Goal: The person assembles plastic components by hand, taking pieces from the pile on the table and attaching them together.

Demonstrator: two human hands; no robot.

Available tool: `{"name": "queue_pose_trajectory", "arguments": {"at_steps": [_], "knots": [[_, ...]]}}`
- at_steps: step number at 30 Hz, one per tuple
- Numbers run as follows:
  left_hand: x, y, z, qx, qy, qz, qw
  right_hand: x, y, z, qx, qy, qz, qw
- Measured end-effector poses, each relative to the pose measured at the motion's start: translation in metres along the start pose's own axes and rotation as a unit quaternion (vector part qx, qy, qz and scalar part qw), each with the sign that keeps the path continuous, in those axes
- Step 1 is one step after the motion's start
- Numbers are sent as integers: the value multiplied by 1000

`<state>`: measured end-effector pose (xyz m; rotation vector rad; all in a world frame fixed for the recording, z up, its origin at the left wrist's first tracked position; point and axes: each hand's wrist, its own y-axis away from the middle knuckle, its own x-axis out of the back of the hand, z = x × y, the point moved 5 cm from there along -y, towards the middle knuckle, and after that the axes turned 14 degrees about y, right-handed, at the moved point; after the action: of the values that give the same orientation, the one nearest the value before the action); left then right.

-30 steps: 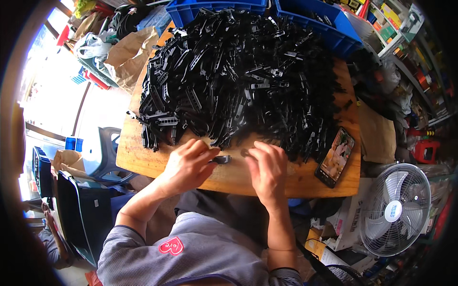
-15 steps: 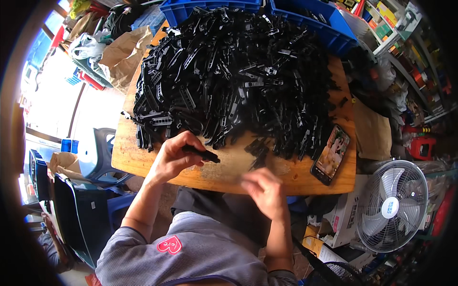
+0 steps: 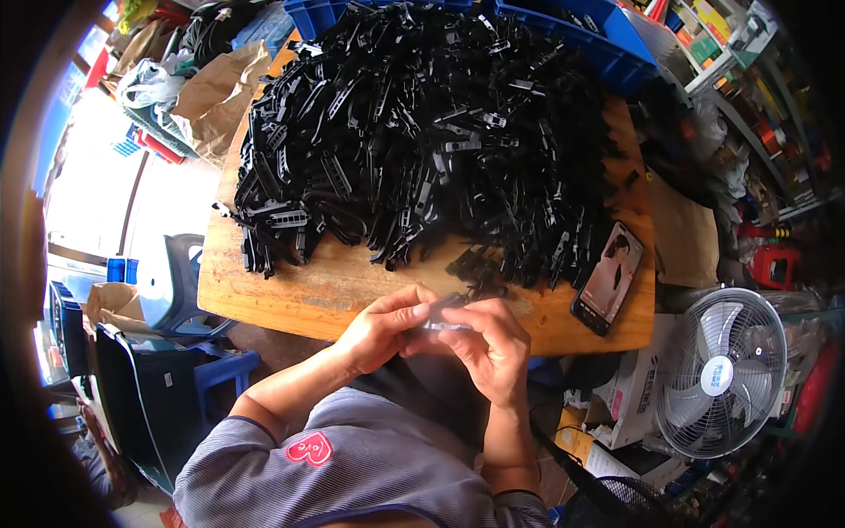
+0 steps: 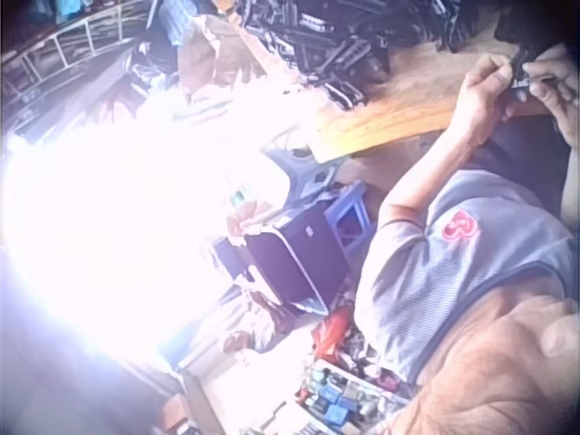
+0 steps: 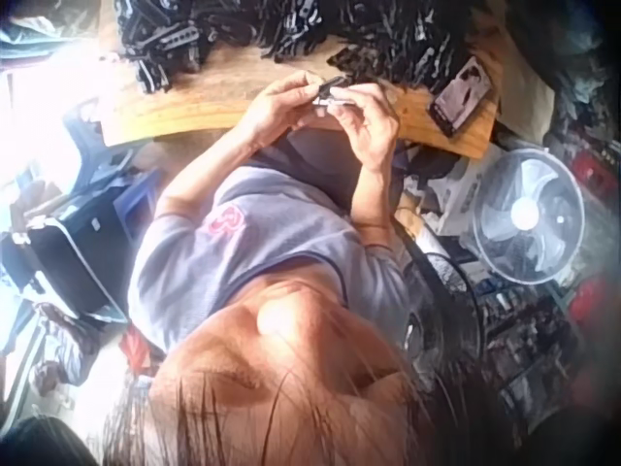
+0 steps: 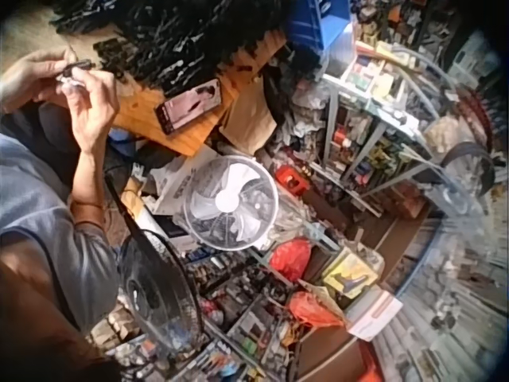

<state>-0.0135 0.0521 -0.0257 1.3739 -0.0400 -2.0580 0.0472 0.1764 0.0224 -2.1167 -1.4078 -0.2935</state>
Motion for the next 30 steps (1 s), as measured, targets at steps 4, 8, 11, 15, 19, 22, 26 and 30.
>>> {"name": "queue_pose_trajectory", "arguments": {"at_steps": [4, 8, 11, 15, 19, 22, 26, 30], "knots": [[1, -1, -2, -36, -127, -38, 991, -2, 5, 9, -35, -42, 4, 998], [-18, 13, 15, -201, -380, -84, 899, 2, 4, 5, -35, -36, 13, 999], [-23, 15, 15, -242, -532, -83, 807, 1, 8, 11, -53, -57, -9, 997], [-23, 15, 17, -239, -550, -98, 794, 2, 8, 9, -39, -21, -24, 999], [-22, 13, 17, -259, -572, -102, 772, -6, 11, 7, -68, -78, 6, 995], [-17, 12, 14, -260, -555, -106, 783, -10, 9, 10, -159, -194, 28, 968], [-18, 13, 10, -249, -496, -125, 822, -9, 12, 16, -126, -173, -44, 976], [-18, 12, 10, -236, -485, -156, 827, -7, 12, 25, -113, -253, -47, 960]]}}
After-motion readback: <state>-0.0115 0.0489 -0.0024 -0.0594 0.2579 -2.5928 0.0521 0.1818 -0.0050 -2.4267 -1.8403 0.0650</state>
